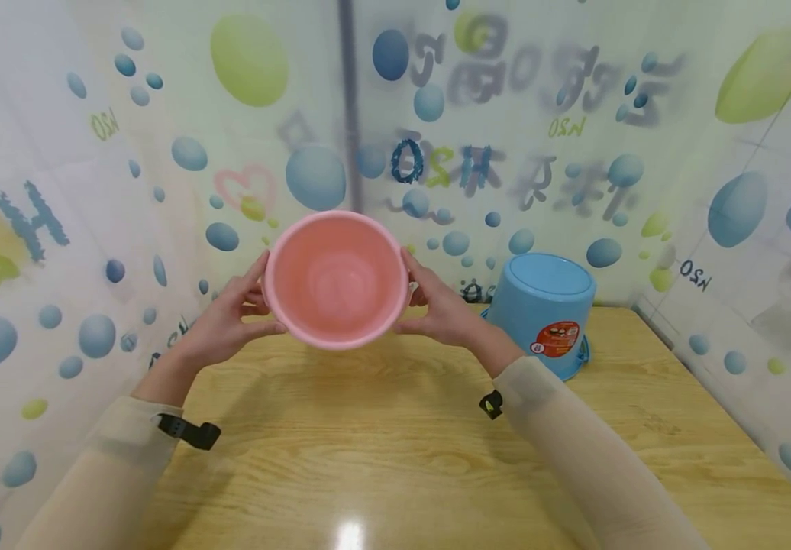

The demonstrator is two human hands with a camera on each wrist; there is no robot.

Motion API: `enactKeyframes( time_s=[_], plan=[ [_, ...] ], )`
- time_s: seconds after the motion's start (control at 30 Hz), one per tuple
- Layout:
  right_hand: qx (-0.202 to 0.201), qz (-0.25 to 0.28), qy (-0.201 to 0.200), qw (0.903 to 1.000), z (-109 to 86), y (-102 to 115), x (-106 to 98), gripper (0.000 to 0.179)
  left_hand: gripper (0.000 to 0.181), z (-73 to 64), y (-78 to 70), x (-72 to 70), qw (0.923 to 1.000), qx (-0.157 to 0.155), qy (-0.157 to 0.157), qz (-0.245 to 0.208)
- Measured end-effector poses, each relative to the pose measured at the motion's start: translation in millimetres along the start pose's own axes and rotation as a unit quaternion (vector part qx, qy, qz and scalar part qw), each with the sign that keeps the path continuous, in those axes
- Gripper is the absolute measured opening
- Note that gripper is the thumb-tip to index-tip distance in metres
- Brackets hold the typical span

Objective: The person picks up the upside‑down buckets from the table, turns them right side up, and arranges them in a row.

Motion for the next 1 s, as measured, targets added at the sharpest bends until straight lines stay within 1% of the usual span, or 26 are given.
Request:
enactKeyframes(
  time_s=[0.1,0.23,0.47,0.63,0.77,0.9,1.0],
  plan=[
    [0.004,0.014,0.011,0.9998,-0.6,-1.3,1.2,0.127,0.117,-1.0,-1.1,-0.9,0.9999,0.010,0.000,-0.004],
    [0.013,0.030,0.014,0.9994,-1.7,-3.2,1.6,0.128,0.116,-1.0,-1.9,-1.9,0.9999,0.008,-0.001,-0.013],
    [0.022,0.048,0.002,0.9986,-0.7,-4.8,1.2,0.129,0.108,0.9,1.4,-4.1,0.9992,-0.026,-0.015,-0.024],
    [0.013,0.085,-0.007,0.9962,1.1,-4.5,1.8,0.125,0.106,1.8,4.4,-4.2,0.9984,-0.047,-0.023,-0.024],
    [0.011,0.118,-0.014,0.9929,3.1,-2.9,2.2,0.122,0.104,2.6,7.4,-4.1,0.9973,-0.062,-0.030,-0.024],
    [0.021,0.145,-0.019,0.9891,4.7,-1.8,2.2,0.117,0.100,3.5,8.6,-4.1,0.9963,-0.076,-0.032,-0.024],
    [0.036,0.174,-0.018,0.9839,5.7,-2.2,3.6,0.112,0.096,4.4,9.6,-4.3,0.9955,-0.084,-0.031,-0.032]
  ],
)
Point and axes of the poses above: each hand's wrist, its own z-axis towards the middle knuckle, its own x-axis out of the palm, y = z × x, the point moved 8 cm from there along z, towards the middle knuckle, and after that the axes turned 2 degrees about x, right-handed, at the moved point
